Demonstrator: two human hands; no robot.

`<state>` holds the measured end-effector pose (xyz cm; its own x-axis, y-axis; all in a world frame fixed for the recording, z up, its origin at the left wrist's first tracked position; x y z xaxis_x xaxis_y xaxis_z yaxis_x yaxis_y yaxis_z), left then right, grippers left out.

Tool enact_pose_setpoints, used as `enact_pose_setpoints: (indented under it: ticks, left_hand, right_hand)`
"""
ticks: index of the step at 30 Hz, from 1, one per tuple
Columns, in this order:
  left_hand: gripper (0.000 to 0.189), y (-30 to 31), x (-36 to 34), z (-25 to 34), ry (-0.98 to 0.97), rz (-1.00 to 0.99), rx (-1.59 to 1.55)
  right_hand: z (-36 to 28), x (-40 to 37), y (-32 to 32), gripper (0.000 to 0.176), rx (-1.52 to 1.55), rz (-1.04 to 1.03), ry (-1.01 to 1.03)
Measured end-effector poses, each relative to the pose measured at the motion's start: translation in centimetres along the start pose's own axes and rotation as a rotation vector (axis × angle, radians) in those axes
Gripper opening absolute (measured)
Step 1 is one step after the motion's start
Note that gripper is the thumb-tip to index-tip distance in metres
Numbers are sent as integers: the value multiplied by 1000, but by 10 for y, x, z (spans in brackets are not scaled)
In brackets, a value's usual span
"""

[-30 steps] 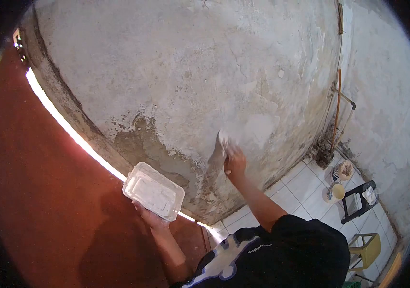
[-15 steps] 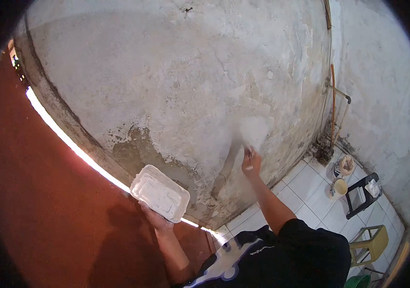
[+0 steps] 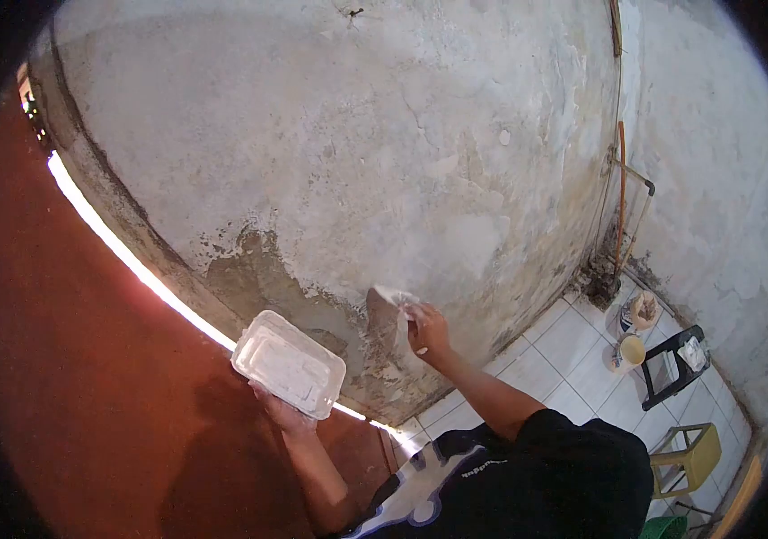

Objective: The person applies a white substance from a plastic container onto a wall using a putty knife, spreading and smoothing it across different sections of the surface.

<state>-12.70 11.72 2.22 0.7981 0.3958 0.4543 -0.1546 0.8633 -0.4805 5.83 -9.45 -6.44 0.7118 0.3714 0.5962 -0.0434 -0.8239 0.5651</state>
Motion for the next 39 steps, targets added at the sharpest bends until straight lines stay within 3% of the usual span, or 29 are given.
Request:
enact_pose_setpoints:
  ticks: [2, 4, 8, 10, 14, 16, 17, 23, 25, 26, 28, 29, 32, 34, 39]
  left_hand:
    - [83, -13, -2, 8, 18, 62, -7]
    - [83, -18, -4, 13, 18, 80, 6]
    - [83, -14, -8, 14, 4, 123, -104]
    - [82, -16, -8, 15, 5, 149, -93]
    - [79, -31, -3, 20, -33, 101, -51]
    - [78, -38, 2, 22, -58, 64, -55]
    - [76, -42, 2, 24, -61, 24, -46]
    - [74, -50, 16, 37, -105, 79, -58]
    - [74, -35, 16, 33, -96, 109, -113]
    - [73, -29, 16, 31, -76, 129, -171]
    - [74, -23, 14, 30, -87, 150, -174]
    - [74, -19, 14, 30, -92, 161, -182]
    - [76, -9, 8, 29, -75, 225, -149]
    - [76, -12, 6, 32, -82, 240, -133]
    - [76, -22, -8, 47, -138, 226, -84]
  right_hand:
    - [-1, 18, 11, 34, -9, -15, -69]
    - [-2, 45, 27, 31, -27, 422, 83]
    - [-24, 65, 36, 28, -29, 393, 39]
    - [-41, 50, 23, 27, -80, 181, 36]
    - [-41, 30, 2, 27, -98, 79, 181]
    - [-46, 39, 9, 23, 2, -61, -34]
    - [-47, 43, 14, 23, -2, -66, -18]
    - [-99, 97, 92, 15, 141, -31, 24]
    - [-118, 115, 109, 16, 207, 197, 136]
    - [-129, 123, 114, 16, 214, 190, 143]
    - [-152, 130, 112, 33, 77, 350, 402]
    - [-158, 130, 103, 33, 86, 348, 401]
    - [-170, 129, 56, 42, -86, 199, 500]
    - [-156, 123, 9, 43, -441, 134, 445]
    - [-138, 59, -21, 45, -420, -119, 427]
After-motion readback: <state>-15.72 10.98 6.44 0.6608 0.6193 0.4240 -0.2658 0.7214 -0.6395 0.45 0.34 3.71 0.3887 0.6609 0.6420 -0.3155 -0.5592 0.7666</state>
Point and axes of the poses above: each hand's wrist, its own x-axis towards the middle knuckle, its own y-axis out of the back of the hand, z = x × y, the point moved 1 cm from there along x, towards the middle knuckle, and after that the axes turned 13 degrees about -z, right-handed, at the moved point
